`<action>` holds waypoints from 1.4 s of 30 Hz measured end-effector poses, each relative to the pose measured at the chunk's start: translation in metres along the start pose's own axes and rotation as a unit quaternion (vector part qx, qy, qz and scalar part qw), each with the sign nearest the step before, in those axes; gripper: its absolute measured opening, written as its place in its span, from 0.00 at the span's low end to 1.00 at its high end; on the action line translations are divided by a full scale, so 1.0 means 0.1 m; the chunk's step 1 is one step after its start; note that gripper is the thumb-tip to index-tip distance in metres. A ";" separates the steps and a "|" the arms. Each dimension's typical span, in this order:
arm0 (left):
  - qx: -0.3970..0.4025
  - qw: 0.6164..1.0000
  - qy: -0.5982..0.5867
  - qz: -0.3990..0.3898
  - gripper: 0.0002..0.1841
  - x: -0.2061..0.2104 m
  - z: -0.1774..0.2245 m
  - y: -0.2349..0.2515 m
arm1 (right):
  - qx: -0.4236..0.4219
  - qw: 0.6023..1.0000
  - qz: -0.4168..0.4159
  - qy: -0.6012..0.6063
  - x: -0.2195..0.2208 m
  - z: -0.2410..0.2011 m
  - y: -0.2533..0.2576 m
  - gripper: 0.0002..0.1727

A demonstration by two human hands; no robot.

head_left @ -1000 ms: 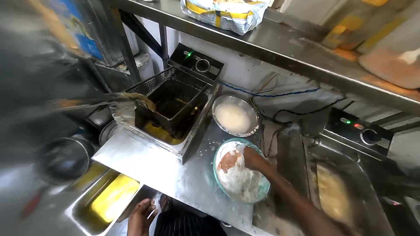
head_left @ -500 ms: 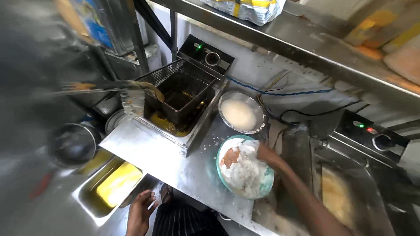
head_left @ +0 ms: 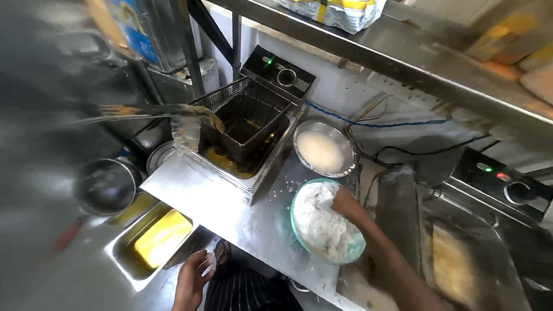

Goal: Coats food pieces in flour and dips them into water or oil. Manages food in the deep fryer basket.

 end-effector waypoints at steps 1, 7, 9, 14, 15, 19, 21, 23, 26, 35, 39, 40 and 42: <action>0.000 1.000 0.001 0.001 0.10 -0.02 -0.01 0.01 | -0.007 1.000 0.011 -0.002 -0.04 0.00 0.00 0.28; -0.011 1.000 0.004 0.011 0.10 -0.01 0.00 0.02 | -0.021 0.977 -0.140 -0.162 0.48 -0.19 -0.11 0.28; -0.012 1.000 0.005 0.016 0.10 -0.03 0.02 0.03 | 0.008 0.968 -0.154 -0.198 0.70 -0.28 -0.12 0.32; -0.016 1.000 0.017 0.009 0.09 -0.03 0.03 0.08 | 0.046 0.963 -0.105 -0.242 0.87 -0.42 0.00 0.40; -0.016 1.000 0.019 0.006 0.10 -0.03 0.03 0.09 | 0.050 0.964 -0.095 -0.244 0.88 -0.42 0.03 0.37; -0.010 1.000 0.023 -0.012 0.11 -0.01 0.03 0.09 | 0.069 0.969 -0.045 -0.235 0.88 -0.41 0.17 0.20; -0.005 1.000 0.022 -0.022 0.11 -0.01 0.04 0.10 | 0.042 0.973 -0.047 -0.222 0.79 -0.35 0.19 0.17; 0.000 1.000 0.016 -0.023 0.11 -0.03 0.05 0.13 | -0.004 0.977 -0.080 -0.197 0.56 -0.28 0.17 0.19; -0.003 1.000 -0.003 -0.007 0.11 -0.06 0.08 0.11 | -0.060 0.989 -0.086 -0.109 0.24 -0.21 0.11 0.26; 0.000 1.000 -0.004 -0.006 0.11 -0.06 0.08 0.09 | -0.022 0.990 -0.032 -0.138 0.31 -0.07 0.17 0.30; -0.003 1.000 0.002 -0.001 0.11 -0.07 0.08 0.12 | -0.153 0.958 -0.109 -0.218 0.68 -0.25 -0.04 0.36; -0.004 1.000 0.003 -0.001 0.11 -0.06 0.07 0.12 | -0.153 0.953 -0.116 -0.233 0.74 -0.26 -0.02 0.34; -0.006 1.000 0.003 -0.002 0.11 -0.03 0.06 0.10 | -0.149 0.952 -0.116 -0.243 0.83 -0.28 0.04 0.31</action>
Point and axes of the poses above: each hand's wrist, its own y-axis towards the middle knuckle, its own x-axis out of the palm, z = x × y, the point moved 5 cm from there along y, towards the middle knuckle, and after that the axes turned 11 degrees about -y, right-handed, at the moved point
